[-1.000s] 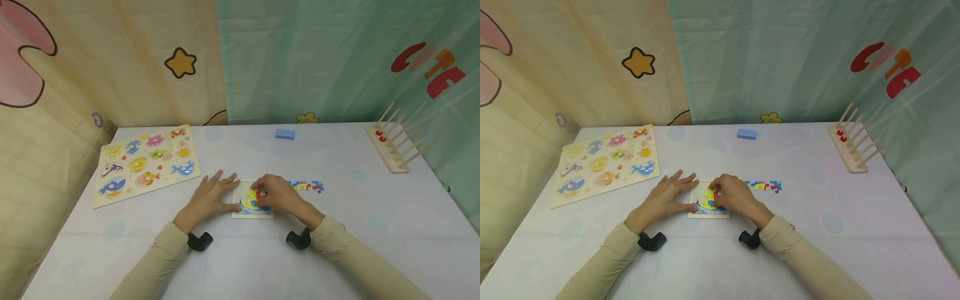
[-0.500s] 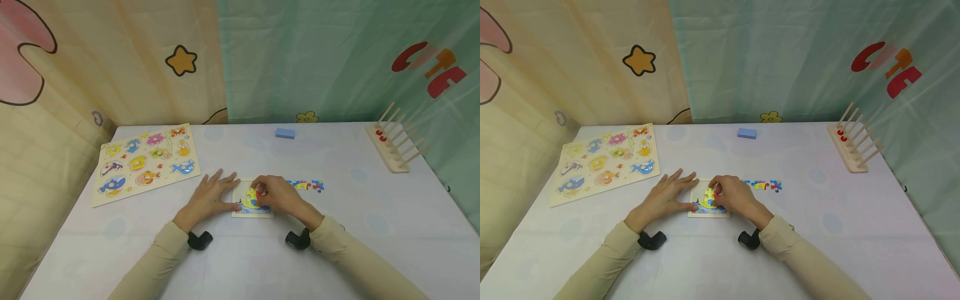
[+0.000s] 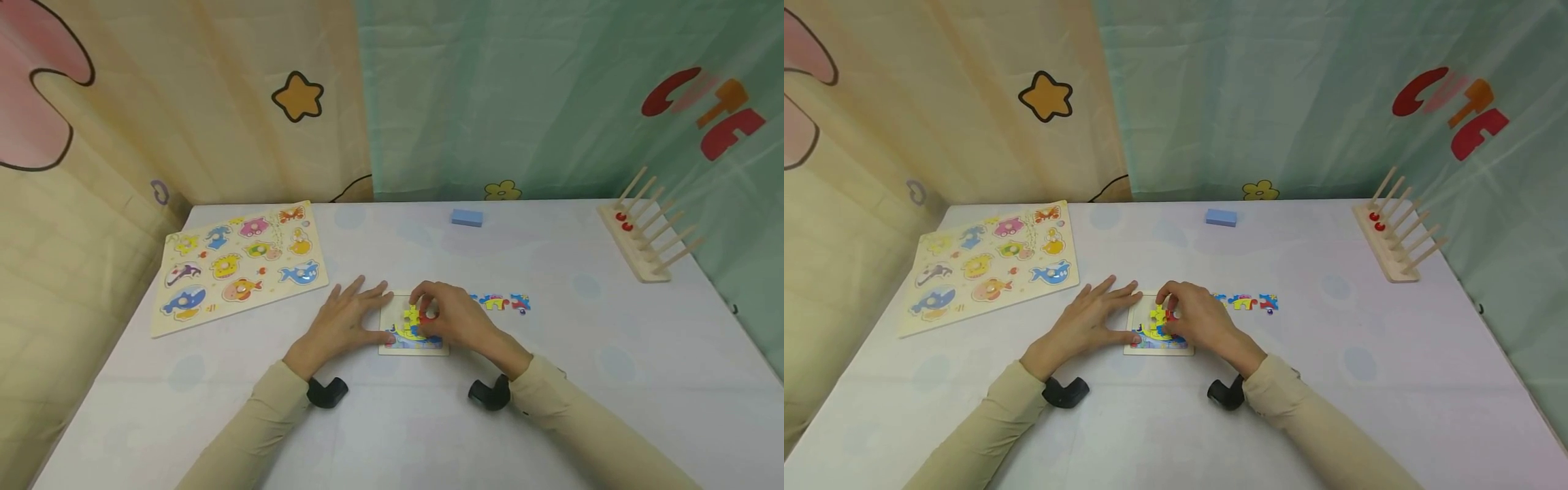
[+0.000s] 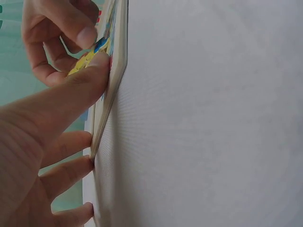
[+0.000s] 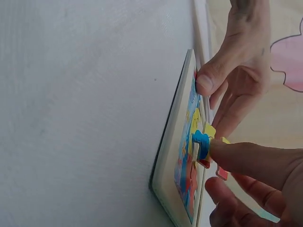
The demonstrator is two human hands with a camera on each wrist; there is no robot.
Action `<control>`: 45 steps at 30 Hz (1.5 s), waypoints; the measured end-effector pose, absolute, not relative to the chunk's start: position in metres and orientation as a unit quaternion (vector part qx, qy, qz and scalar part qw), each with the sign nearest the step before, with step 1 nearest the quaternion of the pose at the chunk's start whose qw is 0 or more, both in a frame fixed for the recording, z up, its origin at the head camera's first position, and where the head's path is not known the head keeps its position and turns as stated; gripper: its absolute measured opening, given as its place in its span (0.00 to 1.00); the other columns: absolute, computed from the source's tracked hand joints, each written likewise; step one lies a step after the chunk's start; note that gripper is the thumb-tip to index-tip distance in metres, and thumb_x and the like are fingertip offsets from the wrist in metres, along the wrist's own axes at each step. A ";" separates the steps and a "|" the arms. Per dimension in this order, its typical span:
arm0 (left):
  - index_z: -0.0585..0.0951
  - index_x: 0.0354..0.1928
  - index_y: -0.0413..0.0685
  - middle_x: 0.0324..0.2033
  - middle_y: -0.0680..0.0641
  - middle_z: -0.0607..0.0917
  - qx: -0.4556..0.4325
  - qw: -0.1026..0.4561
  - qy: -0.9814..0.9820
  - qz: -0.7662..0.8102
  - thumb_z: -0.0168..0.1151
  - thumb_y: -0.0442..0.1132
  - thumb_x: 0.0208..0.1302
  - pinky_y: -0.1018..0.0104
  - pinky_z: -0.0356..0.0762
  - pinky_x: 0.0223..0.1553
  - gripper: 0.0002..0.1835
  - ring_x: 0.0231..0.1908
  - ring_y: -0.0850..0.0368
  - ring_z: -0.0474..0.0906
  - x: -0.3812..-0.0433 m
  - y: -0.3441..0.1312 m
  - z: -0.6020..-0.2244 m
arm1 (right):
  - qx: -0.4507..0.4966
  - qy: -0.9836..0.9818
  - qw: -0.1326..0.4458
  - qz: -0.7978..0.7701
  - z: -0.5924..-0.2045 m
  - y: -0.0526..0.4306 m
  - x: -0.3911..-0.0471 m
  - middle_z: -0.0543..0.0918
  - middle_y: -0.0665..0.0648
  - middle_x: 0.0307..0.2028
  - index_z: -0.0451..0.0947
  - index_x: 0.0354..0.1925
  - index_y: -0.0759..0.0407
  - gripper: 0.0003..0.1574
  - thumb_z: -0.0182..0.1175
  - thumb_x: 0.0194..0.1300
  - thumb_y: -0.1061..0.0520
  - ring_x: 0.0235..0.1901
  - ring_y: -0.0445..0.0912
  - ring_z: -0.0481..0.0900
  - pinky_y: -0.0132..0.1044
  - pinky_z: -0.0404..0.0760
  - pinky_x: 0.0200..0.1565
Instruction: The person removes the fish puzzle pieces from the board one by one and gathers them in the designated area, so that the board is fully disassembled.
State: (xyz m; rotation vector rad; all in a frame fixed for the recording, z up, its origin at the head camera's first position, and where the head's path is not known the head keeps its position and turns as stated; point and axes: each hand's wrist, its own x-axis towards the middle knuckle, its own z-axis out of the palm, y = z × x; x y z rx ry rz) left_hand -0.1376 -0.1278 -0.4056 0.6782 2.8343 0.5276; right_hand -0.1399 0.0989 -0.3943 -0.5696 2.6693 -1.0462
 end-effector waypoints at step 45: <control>0.73 0.68 0.52 0.71 0.52 0.66 0.224 0.090 0.952 0.190 0.75 0.59 0.50 0.35 0.41 0.71 0.44 0.75 0.42 0.47 -0.134 -0.130 -0.407 | 0.054 0.894 0.133 -0.425 -0.398 0.220 -0.127 0.87 0.58 0.46 0.89 0.39 0.59 0.20 0.75 0.52 0.47 0.40 0.49 0.72 0.31 0.70 0.26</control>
